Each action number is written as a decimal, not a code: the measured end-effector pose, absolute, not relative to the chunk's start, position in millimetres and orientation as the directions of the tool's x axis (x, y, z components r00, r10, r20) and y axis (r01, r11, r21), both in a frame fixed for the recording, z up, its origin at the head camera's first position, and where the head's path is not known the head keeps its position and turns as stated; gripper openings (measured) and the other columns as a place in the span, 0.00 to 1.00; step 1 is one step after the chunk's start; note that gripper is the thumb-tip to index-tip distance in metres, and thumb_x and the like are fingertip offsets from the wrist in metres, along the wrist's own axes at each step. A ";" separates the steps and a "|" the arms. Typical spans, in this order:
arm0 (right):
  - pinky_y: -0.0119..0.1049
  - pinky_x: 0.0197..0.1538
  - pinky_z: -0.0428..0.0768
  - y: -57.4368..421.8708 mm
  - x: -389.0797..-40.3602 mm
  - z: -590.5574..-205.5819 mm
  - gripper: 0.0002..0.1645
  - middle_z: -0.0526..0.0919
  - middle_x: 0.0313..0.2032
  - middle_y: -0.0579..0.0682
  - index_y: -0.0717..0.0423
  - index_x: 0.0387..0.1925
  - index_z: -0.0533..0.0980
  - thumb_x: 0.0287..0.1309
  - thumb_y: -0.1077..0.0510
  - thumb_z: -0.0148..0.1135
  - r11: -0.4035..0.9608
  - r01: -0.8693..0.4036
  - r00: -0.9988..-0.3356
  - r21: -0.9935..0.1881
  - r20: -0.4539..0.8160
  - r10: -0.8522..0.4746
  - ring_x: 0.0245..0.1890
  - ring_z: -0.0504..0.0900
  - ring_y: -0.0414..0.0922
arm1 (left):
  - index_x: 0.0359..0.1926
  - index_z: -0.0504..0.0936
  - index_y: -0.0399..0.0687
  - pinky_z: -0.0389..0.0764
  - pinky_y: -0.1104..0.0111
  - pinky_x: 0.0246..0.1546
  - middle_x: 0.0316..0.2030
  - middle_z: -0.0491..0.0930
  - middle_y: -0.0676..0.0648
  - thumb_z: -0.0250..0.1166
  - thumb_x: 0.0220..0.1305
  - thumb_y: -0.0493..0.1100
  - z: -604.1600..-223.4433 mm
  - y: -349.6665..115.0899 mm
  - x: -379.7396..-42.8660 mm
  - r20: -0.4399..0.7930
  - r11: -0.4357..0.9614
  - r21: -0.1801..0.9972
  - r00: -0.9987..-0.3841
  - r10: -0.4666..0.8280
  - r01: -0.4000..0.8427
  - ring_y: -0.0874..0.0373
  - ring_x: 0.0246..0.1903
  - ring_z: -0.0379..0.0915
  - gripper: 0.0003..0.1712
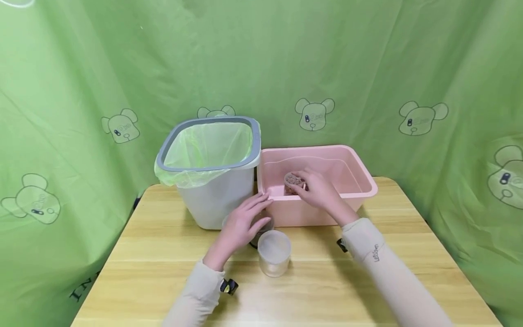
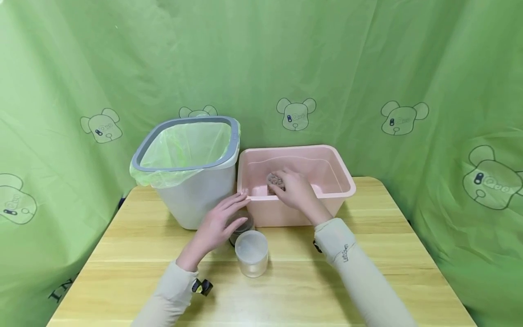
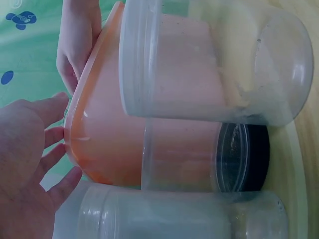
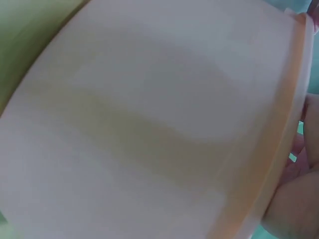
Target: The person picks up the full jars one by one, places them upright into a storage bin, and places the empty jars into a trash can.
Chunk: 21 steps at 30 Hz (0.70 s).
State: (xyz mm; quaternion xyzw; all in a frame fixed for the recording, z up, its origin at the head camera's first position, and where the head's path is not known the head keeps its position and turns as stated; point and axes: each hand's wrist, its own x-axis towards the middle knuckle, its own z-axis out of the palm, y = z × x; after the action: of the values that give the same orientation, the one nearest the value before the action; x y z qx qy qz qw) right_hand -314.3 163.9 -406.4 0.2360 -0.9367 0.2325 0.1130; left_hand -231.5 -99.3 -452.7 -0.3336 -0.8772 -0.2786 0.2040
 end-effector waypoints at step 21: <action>0.62 0.71 0.71 182.3 -251.9 -419.9 0.26 0.82 0.60 0.58 0.55 0.63 0.79 0.65 0.55 0.69 0.706 -0.629 -0.748 -0.325 0.501 -0.435 0.64 0.77 0.59 | 0.69 0.77 0.49 0.72 0.53 0.73 0.68 0.77 0.44 0.70 0.67 0.46 -441.4 -141.4 -215.7 0.657 0.659 0.155 -0.575 0.488 0.736 0.47 0.70 0.70 0.30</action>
State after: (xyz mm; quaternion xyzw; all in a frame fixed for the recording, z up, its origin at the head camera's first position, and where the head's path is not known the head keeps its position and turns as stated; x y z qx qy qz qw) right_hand -251.9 182.3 -419.9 0.2950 -0.9021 0.2450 0.1978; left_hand -215.7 -141.4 -441.4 -0.3551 -0.8618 -0.2113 0.2942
